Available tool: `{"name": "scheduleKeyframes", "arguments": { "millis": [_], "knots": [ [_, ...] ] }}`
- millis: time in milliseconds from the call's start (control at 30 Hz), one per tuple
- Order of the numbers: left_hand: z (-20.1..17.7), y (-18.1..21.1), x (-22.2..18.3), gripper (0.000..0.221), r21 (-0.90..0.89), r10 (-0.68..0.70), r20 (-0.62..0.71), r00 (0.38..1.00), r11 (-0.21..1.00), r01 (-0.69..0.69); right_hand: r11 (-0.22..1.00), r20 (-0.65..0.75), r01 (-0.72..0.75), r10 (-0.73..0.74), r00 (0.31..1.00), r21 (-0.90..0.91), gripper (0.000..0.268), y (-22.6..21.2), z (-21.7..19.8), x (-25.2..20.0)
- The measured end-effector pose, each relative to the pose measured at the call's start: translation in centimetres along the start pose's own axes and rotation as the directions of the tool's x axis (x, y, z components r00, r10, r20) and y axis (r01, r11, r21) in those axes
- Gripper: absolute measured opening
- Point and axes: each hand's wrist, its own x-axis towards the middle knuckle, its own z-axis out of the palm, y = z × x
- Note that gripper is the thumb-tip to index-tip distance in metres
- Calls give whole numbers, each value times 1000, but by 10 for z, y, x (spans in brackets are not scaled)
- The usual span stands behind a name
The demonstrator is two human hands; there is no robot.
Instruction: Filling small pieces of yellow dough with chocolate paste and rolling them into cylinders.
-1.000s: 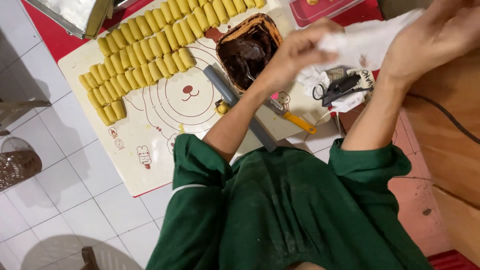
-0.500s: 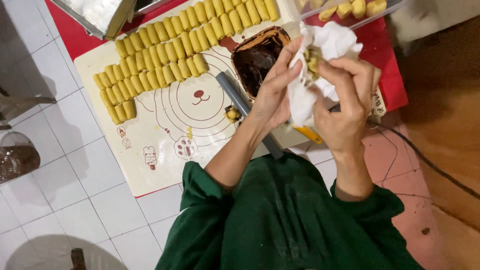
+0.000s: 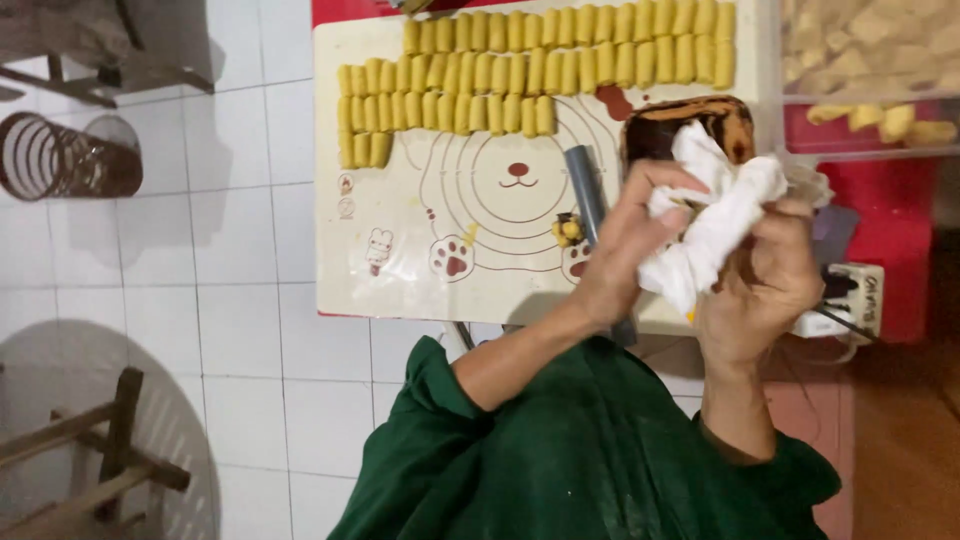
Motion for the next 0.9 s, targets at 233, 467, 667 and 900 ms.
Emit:
{"name": "scheduleKeyframes", "arguments": {
  "millis": [233,467,667,900],
  "knots": [
    [-28,8,-14,19,225,141,-325,935,972,-68,704,525,515,-233,818,-489,24,-26,52,-2],
    [-87,-25,-16,22,-340,35,-256,966,932,-124,580,639,627,-222,736,-520,46,20,79,-28],
    [-100,5,-15,44,-379,-69,-171,983,925,-1,568,652,723,-382,655,-394,39,36,101,-28],
    [-147,4,-26,24,-313,-157,-492,856,950,-6,814,680,494,-178,711,-303,46,38,107,-41]
  ]
}}
